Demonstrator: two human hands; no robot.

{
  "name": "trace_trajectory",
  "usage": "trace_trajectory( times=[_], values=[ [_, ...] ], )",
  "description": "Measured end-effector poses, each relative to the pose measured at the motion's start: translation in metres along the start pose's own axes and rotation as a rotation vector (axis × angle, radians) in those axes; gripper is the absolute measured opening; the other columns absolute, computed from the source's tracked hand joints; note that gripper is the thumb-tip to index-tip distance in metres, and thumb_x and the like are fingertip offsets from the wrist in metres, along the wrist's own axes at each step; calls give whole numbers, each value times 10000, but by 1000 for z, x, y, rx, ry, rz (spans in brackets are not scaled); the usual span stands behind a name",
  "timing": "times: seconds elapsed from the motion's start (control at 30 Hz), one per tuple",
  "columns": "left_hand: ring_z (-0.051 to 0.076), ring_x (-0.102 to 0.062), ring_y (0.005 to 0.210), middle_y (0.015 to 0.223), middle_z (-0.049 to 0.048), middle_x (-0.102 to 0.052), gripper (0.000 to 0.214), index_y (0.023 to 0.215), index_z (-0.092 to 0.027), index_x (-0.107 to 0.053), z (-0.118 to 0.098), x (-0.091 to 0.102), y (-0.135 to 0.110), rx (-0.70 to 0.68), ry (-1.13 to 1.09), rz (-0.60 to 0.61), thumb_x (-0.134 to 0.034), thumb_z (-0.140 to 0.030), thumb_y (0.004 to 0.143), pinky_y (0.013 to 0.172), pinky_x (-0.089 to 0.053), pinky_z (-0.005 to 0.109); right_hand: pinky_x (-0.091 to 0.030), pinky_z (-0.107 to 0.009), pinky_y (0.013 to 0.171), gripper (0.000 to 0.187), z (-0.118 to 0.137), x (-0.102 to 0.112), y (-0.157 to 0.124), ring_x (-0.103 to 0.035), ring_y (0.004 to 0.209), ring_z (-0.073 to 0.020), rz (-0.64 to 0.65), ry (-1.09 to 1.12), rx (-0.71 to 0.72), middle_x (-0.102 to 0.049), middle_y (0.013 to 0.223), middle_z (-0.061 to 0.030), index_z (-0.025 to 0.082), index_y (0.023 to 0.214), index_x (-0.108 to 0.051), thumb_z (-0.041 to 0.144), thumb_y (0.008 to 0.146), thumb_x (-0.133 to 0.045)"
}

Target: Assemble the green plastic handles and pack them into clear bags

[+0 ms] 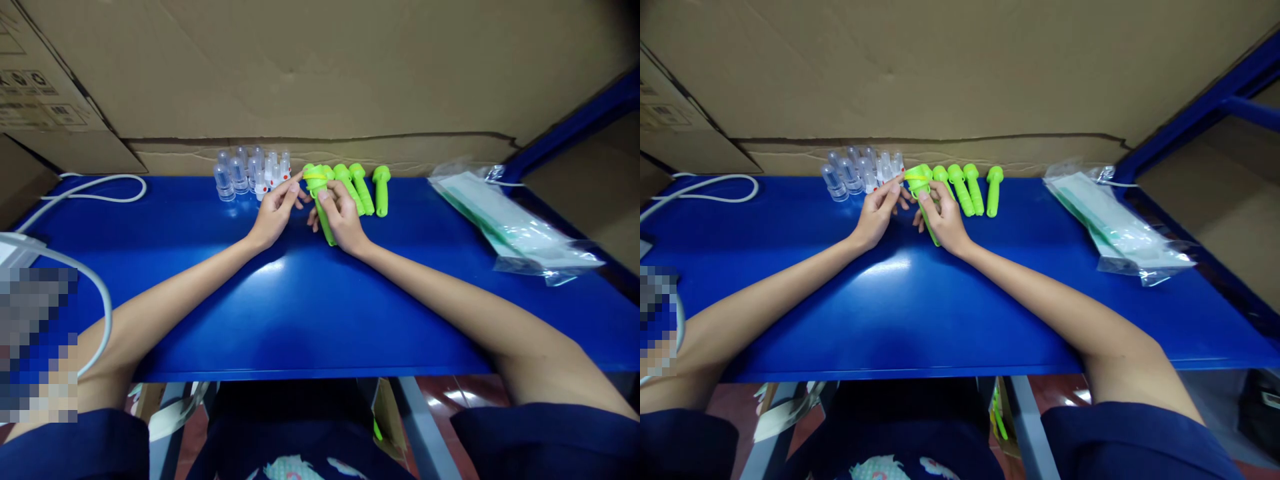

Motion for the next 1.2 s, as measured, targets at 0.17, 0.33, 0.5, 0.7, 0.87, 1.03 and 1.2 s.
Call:
trace_trajectory(
  times=[0.17, 0.33, 0.5, 0.7, 0.87, 1.03, 1.2],
  values=[
    [144, -671, 917, 1210, 67, -659, 589, 1230, -260, -616, -9, 2, -6, -113, 131, -127, -634, -737, 885, 743, -497, 268, -491, -215, 399, 496, 0, 0, 1, -640, 517, -90, -11, 88, -64, -689, 876, 27, 263, 1114, -432, 713, 958, -573],
    [162, -668, 967, 1164, 60, -661, 502, 1121, -243, -594, -11, 3, -7, -209, 188, -147, -682, -680, 889, 743, -474, 280, -470, -203, 383, 495, 1, -3, -1, -606, 473, -78, -19, 94, -47, -670, 824, 50, 262, 1124, -445, 702, 953, -592],
    [171, -665, 976, 1168, 63, -672, 496, 1113, -240, -614, -15, 5, -7, -205, 222, -161, -699, -670, 882, 763, -477, 291, -464, -195, 377, 504, 2, -3, -1, -590, 468, -72, -4, 76, -43, -662, 808, 53, 261, 1145, -454, 710, 955, -580],
    [160, -643, 919, 1142, 63, -675, 518, 1083, -236, -622, -18, 4, -7, -198, 227, -168, -688, -703, 870, 740, -452, 288, -449, -196, 358, 492, 5, -3, -1, -581, 452, -74, -8, 89, -61, -648, 778, 59, 258, 1112, -458, 696, 945, -609],
    [146, -630, 896, 1155, 59, -677, 521, 1109, -240, -613, -18, 4, -7, -172, 235, -170, -702, -691, 864, 744, -451, 279, -447, -196, 362, 511, 4, -3, -1, -578, 458, -77, -15, 73, -80, -656, 785, 55, 260, 1118, -466, 712, 931, -615],
    [136, -630, 871, 1169, 57, -689, 480, 1101, -236, -611, -12, 7, -4, -124, 225, -184, -721, -641, 868, 723, -450, 266, -490, -219, 407, 532, -2, -3, 0, -616, 526, -96, 50, 38, -104, -705, 911, 0, 251, 1247, -480, 700, 973, -551],
    [123, -631, 825, 1190, 70, -671, 534, 1134, -241, -601, 4, 11, 1, -39, 109, -190, -701, -690, 863, 633, -408, 250, -636, -314, 715, 670, -5, -6, 2, -717, 806, -165, 169, 0, -76, -754, 1085, -70, 225, 1426, -458, 631, 930, -653]
  ],
)
Point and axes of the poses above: each hand's wrist, its own y-axis towards the middle knuckle, its own x-axis out of the back of the hand, z = x × y, the point moved 4 cm from there along y, towards the middle knuckle
